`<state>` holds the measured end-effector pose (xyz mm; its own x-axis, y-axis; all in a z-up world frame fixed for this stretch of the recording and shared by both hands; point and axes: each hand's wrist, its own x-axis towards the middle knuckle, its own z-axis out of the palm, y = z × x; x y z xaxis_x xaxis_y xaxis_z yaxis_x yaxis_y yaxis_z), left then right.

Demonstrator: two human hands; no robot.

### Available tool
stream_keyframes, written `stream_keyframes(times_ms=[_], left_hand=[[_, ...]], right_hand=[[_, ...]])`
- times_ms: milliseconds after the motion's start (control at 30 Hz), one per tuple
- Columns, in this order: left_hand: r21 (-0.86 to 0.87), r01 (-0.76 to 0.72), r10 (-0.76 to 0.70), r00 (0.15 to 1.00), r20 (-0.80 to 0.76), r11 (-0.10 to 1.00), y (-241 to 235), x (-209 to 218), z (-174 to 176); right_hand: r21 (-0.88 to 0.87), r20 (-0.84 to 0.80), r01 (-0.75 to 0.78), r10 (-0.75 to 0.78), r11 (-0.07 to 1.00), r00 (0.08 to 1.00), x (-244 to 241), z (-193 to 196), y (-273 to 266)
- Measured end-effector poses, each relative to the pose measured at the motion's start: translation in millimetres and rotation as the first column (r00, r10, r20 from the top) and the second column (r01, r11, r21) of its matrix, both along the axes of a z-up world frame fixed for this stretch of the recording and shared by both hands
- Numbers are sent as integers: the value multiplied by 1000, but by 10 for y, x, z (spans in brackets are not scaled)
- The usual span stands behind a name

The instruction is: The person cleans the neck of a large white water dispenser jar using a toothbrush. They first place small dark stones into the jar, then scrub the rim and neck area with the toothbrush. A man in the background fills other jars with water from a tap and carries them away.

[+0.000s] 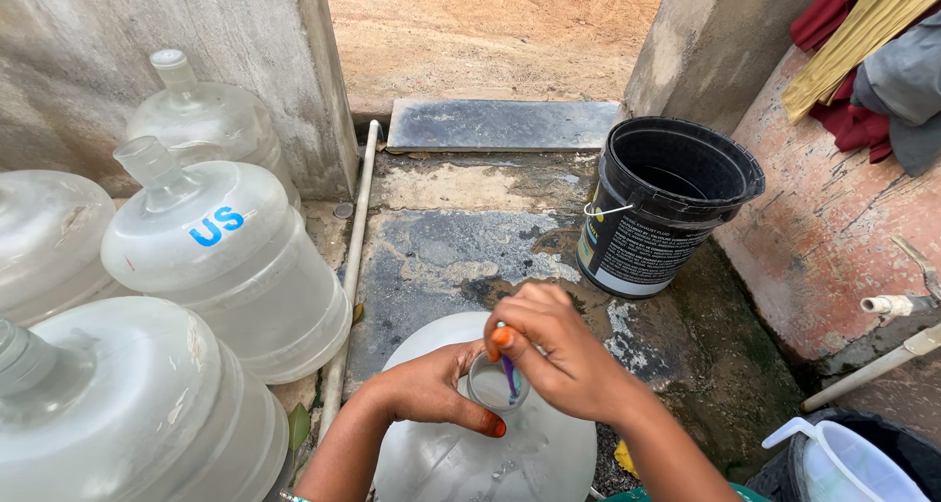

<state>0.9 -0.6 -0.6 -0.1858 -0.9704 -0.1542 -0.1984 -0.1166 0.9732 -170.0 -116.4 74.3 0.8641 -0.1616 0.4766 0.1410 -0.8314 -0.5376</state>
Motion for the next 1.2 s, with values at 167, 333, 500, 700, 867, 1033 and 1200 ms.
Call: stream_keyframes(times_ms=[167,333,500,700,867,1033,1200], left_hand=[[-15,29,-28,997,73,999,-57,4,-21],[-24,25,-25,1000,4,999,-45,27,-44],[-53,6,-2,997,74,999,-14,32,-92],[-36,41,-42,999,-11,999,-11,5,-67],[-62,50,-54,996,-67,997,-8,13,-22],[-9,17,-16,998,62,1000,10,5,8],[-6,26,-26,999,30,1000,0,-13,11]], right_hand=[[77,243,-74,53,994,969,-595,470,26],[-18,174,-63,65,998,983,-388,378,84],[-40,-65,-81,78,996,995,61,-22,62],[12,119,-111,109,994,987,-493,621,327],[-110,105,-88,100,990,990,-369,543,323],[-27,-88,-70,68,997,994,60,12,70],[30,106,-128,124,991,987,-357,409,158]])
